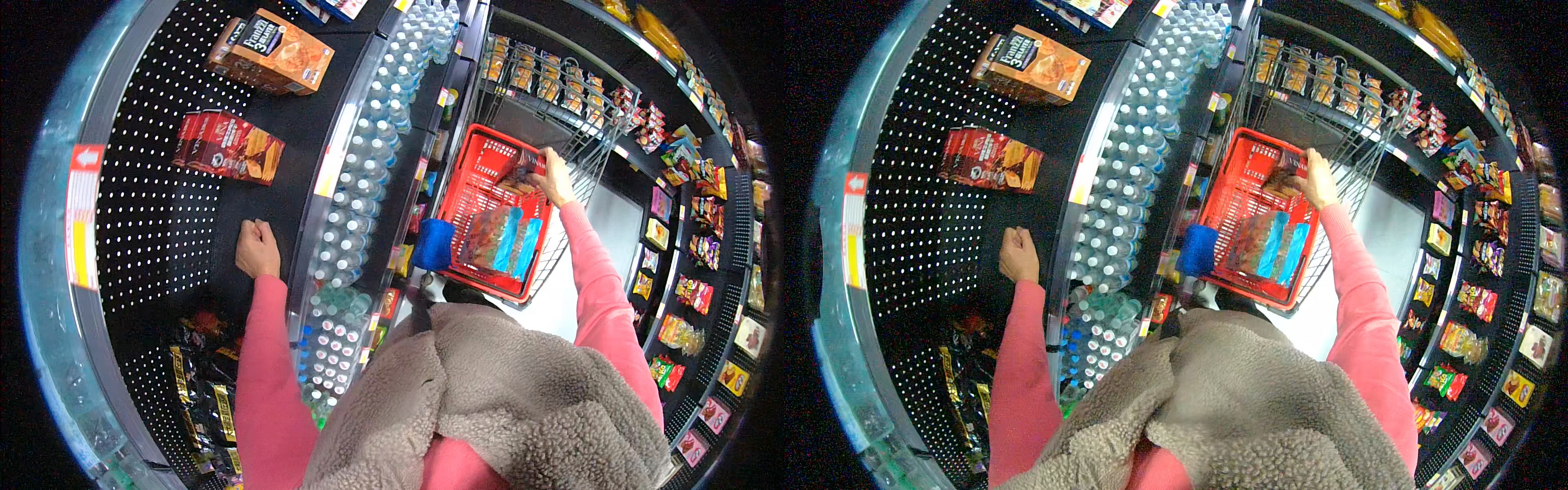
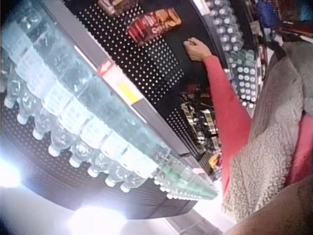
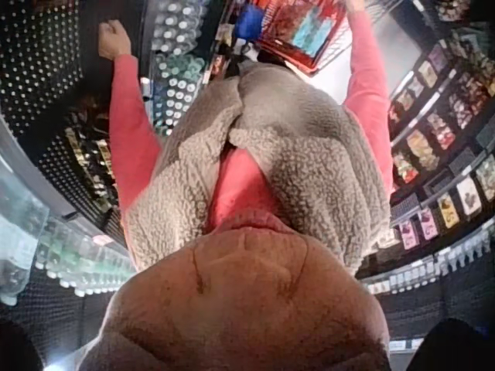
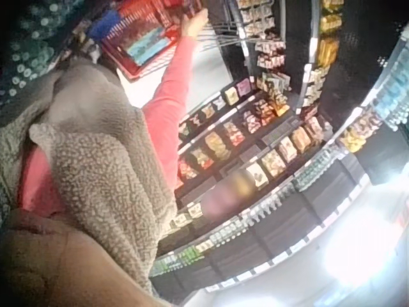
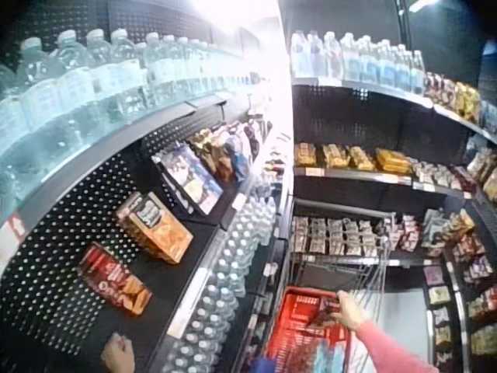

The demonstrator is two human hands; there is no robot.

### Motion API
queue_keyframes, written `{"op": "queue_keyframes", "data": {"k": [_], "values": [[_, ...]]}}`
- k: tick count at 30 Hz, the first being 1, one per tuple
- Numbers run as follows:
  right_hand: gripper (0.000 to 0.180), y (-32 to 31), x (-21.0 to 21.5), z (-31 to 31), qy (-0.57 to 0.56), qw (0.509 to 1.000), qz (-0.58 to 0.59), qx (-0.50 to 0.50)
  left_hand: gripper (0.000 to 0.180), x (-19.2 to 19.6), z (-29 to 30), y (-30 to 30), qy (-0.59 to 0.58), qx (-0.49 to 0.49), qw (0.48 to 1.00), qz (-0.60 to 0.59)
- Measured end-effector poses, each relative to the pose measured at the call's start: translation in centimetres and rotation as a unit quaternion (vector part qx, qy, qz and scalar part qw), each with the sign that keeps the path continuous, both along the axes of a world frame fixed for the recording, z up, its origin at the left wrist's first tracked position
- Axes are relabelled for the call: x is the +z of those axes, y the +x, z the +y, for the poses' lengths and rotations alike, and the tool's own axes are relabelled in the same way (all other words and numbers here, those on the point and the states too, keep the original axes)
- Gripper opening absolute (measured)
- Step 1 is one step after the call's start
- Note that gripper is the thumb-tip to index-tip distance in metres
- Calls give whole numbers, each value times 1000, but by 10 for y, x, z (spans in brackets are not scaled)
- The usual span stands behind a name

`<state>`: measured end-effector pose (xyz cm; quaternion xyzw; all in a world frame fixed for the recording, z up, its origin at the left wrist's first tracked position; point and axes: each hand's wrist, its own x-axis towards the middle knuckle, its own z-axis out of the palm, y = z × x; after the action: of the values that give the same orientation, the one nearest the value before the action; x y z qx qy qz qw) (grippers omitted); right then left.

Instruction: The person removes packaged snacks and a blue cloth from a red shopping basket, wipes the shelf surface, and restocks items including chips and crackers onto the shelf. The person then picks up additional snack bags from the shelf and places them into the basket.

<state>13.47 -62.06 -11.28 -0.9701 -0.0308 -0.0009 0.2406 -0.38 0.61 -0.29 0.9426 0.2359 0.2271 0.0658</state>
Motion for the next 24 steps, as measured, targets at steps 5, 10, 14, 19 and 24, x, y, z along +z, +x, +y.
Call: {"op": "queue_keyframes", "data": {"k": [5, 10, 14, 19, 24], "values": [[63, -9, -95, -23, 3, 998, 46, -53, 38, -6, 8, 0, -24, 6, 999, 24], [67, -11, -140, -22, 4, 993, 90, -81, 37, -8, 15, -2, -9, 2, 1000, 25], [78, -7, -176, -22, -64, 985, 128, -99, 34, -5, 14, -4, -8, 5, 1000, 29], [82, 0, -221, -29, -91, 985, 113, -99, 28, -1, 9, -10, -22, 30, 998, 59], [46, 4, -244, -42, -99, 975, 172, -98, 28, -1, 6, -9, -10, 30, 998, 51]]}}
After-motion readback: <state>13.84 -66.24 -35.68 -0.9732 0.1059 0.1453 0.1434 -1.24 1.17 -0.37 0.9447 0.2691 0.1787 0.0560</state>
